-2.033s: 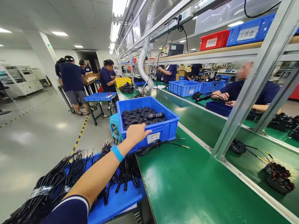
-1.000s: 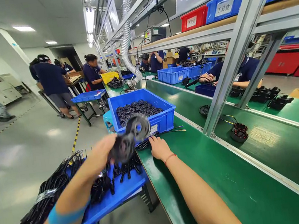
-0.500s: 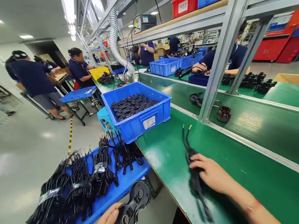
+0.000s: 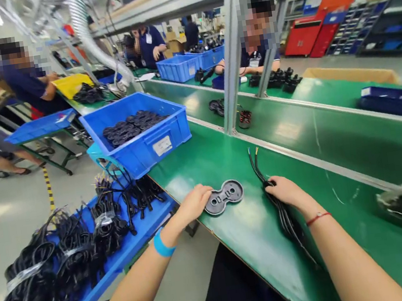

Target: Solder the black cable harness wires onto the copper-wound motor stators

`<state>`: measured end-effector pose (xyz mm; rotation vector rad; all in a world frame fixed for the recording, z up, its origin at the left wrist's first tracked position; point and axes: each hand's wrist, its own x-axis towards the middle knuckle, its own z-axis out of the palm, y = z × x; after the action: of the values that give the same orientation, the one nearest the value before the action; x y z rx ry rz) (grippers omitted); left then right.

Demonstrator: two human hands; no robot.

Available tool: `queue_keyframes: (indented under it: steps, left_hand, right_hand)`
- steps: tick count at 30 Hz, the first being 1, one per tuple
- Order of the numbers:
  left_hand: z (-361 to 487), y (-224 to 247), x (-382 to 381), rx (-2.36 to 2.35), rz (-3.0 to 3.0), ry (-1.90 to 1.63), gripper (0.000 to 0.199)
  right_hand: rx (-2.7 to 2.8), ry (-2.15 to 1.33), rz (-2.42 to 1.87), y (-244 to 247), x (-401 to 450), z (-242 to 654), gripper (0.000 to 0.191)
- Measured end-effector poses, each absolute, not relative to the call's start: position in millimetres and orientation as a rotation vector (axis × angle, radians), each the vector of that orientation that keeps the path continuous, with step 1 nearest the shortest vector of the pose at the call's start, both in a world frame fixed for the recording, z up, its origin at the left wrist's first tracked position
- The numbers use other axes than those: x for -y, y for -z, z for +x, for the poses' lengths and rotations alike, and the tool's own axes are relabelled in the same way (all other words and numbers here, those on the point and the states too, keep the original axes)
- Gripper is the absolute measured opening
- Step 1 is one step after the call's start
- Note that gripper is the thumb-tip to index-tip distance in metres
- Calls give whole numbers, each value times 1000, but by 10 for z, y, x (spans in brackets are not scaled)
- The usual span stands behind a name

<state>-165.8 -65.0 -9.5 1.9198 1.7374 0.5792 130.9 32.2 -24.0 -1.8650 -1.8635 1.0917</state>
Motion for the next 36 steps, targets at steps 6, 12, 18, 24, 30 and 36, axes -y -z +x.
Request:
queue_keyframes:
  steps: [6, 12, 18, 24, 30, 36]
  left_hand:
    - [-1320, 233, 848, -1608, 1852, -719, 75]
    - [-1113, 254, 731, -1467, 1387, -1003, 55]
    - [-883, -1, 747, -1074, 900, -1037, 64]
    - [-546, -46, 844, -592, 370, -1028, 51]
    - [-477, -46, 776, -611, 419, -1057, 48]
    - [-589, -186, 723, -675, 499, -1157, 44]
  right_hand:
    - [1485, -1495, -1607, 118, 412, 1725, 37]
    - [803, -2019, -1121, 1, 752, 1899, 48]
    - [756, -2126, -821, -71, 842, 1927, 21]
    - [867, -1838, -918, -422, 781, 1891, 34]
    - [1166, -1959, -974, -592, 779, 1860, 30]
    - [1677, -1667, -1333, -478, 962, 1732, 41]
